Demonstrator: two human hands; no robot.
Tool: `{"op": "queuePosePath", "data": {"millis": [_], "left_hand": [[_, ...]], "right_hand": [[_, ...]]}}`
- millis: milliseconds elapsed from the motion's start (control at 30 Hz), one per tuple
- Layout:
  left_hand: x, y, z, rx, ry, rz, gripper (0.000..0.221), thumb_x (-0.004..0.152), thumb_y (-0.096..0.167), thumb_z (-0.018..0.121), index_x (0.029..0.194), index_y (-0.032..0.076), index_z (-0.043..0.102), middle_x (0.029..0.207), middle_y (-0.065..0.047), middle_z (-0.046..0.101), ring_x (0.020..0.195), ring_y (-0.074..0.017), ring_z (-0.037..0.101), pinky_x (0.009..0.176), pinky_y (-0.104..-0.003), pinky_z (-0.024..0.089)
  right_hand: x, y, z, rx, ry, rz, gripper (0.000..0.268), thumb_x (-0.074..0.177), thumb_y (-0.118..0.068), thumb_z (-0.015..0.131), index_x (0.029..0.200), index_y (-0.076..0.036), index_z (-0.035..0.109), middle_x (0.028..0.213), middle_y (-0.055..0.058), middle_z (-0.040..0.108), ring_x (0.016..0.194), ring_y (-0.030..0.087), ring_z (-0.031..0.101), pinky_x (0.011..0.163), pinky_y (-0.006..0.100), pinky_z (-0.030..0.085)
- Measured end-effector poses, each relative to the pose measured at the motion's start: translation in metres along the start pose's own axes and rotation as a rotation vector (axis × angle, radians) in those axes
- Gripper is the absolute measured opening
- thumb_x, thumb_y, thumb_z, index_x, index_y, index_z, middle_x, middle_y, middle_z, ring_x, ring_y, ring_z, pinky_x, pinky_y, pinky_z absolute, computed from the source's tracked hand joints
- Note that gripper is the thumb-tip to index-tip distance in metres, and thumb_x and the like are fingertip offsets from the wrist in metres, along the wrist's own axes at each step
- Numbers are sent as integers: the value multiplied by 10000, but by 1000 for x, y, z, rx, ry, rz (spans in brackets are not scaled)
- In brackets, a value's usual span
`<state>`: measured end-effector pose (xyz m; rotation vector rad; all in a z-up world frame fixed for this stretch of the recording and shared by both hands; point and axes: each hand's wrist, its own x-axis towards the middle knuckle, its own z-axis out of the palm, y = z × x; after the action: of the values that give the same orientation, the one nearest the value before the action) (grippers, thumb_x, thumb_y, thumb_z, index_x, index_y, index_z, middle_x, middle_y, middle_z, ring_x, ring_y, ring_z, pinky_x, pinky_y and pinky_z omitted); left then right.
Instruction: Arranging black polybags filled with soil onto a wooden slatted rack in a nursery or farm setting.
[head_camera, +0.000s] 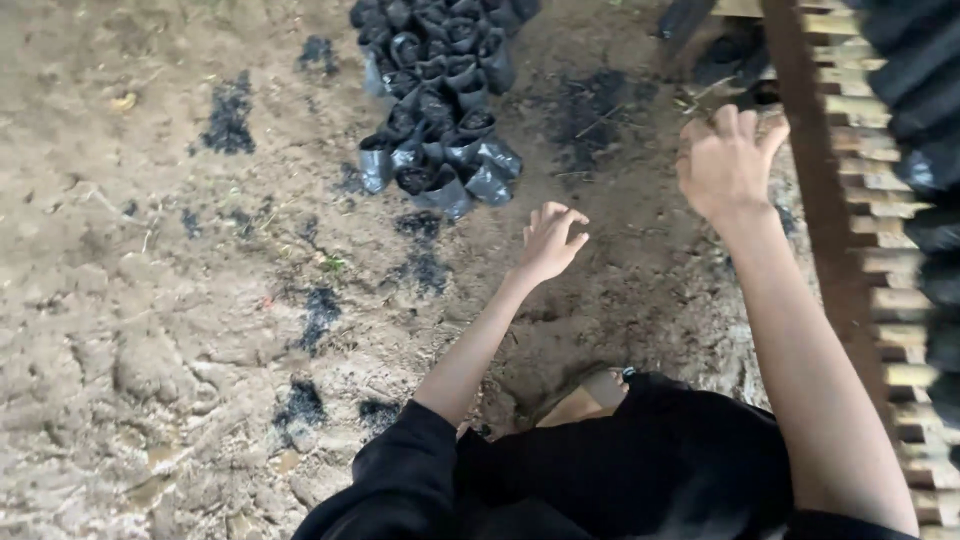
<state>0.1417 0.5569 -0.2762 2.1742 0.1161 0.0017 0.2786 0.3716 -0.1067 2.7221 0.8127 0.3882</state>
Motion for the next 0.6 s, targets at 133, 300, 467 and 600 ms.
{"op": "queuePosePath", "data": {"millis": [133, 300, 467, 600], "left_hand": [[-7, -43, -14, 11, 85, -158, 233, 1000, 296, 609, 1218, 215, 608, 1292, -34, 403, 1270, -352, 402, 1037, -561, 396], [5, -83, -33, 162, 321, -389, 198, 962, 269, 643, 1153, 219, 630, 1318, -51, 379, 1264, -350, 359, 1037, -506, 363], [27, -134, -58, 451, 609, -632, 423, 910, 308, 728, 1256, 206, 507, 1438, -49, 290, 1384, -326, 210, 1118, -501, 186], [39, -159, -63, 646, 780, -517, 432, 797, 297, 832, 1123, 188, 570, 1352, -89, 402, 1346, -336, 298, 1078, -502, 232]], "right_hand": [[35, -30, 57, -60, -122, -120, 326, 868, -400, 664, 1175, -294, 696, 1199, 36, 575, 1194, 250, 467, 1107, 611, 136], [74, -93, 32, 92, -285, -134, 314, 955, -381, 614, 1244, -284, 684, 1255, 88, 597, 1210, 289, 515, 1022, 563, 234], [68, -179, 66, 201, -349, -71, 310, 918, -315, 637, 1223, -335, 686, 1391, 66, 589, 1290, 279, 524, 1063, 579, 258], [39, -218, 107, 285, -440, -117, 347, 913, -294, 647, 1260, -301, 662, 1339, 88, 590, 1263, 297, 543, 1065, 576, 261]]}}
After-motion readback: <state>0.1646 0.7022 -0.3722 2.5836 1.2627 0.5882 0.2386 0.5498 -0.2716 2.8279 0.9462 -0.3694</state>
